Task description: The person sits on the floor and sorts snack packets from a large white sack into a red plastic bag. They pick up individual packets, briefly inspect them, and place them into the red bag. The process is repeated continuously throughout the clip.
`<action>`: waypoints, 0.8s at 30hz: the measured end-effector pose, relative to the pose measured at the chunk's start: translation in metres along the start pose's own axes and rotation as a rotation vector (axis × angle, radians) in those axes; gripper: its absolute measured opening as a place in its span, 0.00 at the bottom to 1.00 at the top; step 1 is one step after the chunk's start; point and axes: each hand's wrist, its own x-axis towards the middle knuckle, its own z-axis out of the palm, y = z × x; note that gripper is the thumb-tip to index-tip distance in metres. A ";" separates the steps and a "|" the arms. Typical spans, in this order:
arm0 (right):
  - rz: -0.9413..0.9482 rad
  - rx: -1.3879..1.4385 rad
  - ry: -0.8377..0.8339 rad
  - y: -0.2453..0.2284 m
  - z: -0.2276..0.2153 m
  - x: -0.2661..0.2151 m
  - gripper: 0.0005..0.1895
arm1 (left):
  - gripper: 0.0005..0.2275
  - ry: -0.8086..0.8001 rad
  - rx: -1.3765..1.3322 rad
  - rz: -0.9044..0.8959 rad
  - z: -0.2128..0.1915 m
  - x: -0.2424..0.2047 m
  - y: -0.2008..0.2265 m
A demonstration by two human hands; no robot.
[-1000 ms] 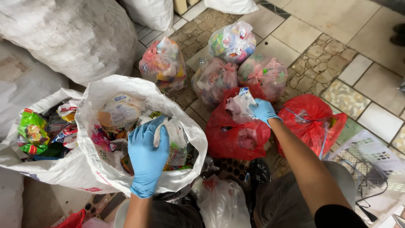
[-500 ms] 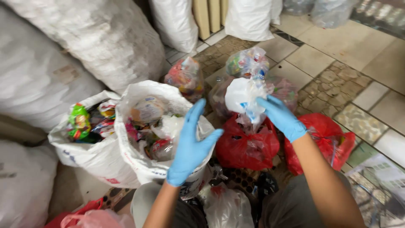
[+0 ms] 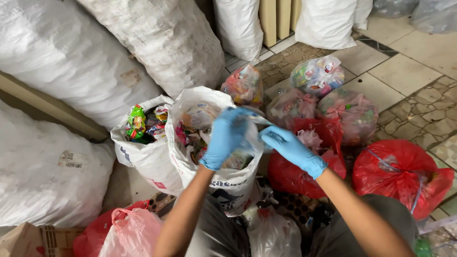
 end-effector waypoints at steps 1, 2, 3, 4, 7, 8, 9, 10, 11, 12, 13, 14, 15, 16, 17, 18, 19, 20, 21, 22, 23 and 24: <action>0.030 -0.040 -0.050 -0.010 -0.003 -0.003 0.13 | 0.08 0.016 0.521 0.320 -0.015 0.000 0.015; 0.060 -0.079 -0.101 -0.021 -0.006 -0.005 0.13 | 0.08 0.029 1.043 0.639 -0.031 0.001 0.031; 0.062 -0.076 -0.104 -0.023 -0.012 -0.004 0.13 | 0.08 0.033 1.045 0.637 -0.049 0.014 0.037; 0.068 -0.118 -0.092 -0.025 -0.017 -0.004 0.12 | 0.13 0.166 1.590 0.877 -0.068 0.027 0.043; 0.076 -0.176 -0.068 -0.010 -0.031 0.003 0.12 | 0.19 0.240 2.268 1.070 -0.119 0.054 0.028; 0.082 -0.198 -0.057 -0.001 -0.036 0.006 0.12 | 0.20 0.162 2.390 1.025 -0.136 0.061 0.017; 0.085 -0.196 -0.053 -0.002 -0.036 0.006 0.12 | 0.20 0.155 2.391 1.026 -0.156 0.066 0.001; 0.089 -0.217 -0.065 -0.003 -0.037 0.005 0.12 | 0.22 0.070 2.418 0.846 -0.177 0.073 -0.015; 0.099 -0.241 -0.075 -0.006 -0.037 0.004 0.12 | 0.25 -0.020 2.430 0.662 -0.197 0.078 -0.032; 0.107 -0.241 -0.068 -0.010 -0.036 0.003 0.12 | 0.25 -0.034 2.428 0.660 -0.228 0.099 -0.031; 0.116 -0.255 -0.055 -0.012 -0.036 0.002 0.12 | 0.20 -0.248 2.557 0.765 -0.259 0.120 -0.034; 0.125 -0.268 -0.042 -0.015 -0.037 0.000 0.12 | 0.16 -0.477 2.667 0.874 -0.290 0.143 -0.038; 0.139 -0.273 -0.027 -0.013 -0.040 0.004 0.12 | 0.16 -0.503 2.654 0.878 -0.268 0.126 -0.031; 0.107 -0.286 -0.018 -0.010 -0.044 0.008 0.10 | 0.18 -0.533 2.673 0.695 -0.247 0.109 -0.022; 0.080 -0.300 -0.007 -0.005 -0.051 0.008 0.08 | 0.21 -0.570 2.681 0.510 -0.225 0.091 -0.019; 0.101 -0.306 0.010 0.003 -0.062 0.008 0.08 | 0.21 -0.605 2.666 0.513 -0.260 0.121 -0.041; 0.088 -0.339 0.022 0.009 -0.071 0.014 0.07 | 0.25 -0.485 2.490 0.409 -0.295 0.152 -0.057; 0.075 -0.372 0.034 0.016 -0.080 0.019 0.07 | 0.31 -0.373 2.308 0.307 -0.330 0.182 -0.074; 0.084 -0.375 0.042 0.024 -0.092 0.020 0.07 | 0.31 -0.389 2.304 0.306 -0.301 0.159 -0.061; 0.083 -0.527 0.070 0.033 -0.104 0.021 0.05 | 0.28 -0.269 2.277 0.284 -0.273 0.137 -0.047; 0.080 -0.678 0.100 0.041 -0.115 0.024 0.04 | 0.25 -0.151 2.250 0.266 -0.245 0.116 -0.030; 0.087 -0.679 0.109 0.058 -0.126 0.028 0.04 | 0.25 -0.165 2.250 0.268 -0.217 0.097 -0.016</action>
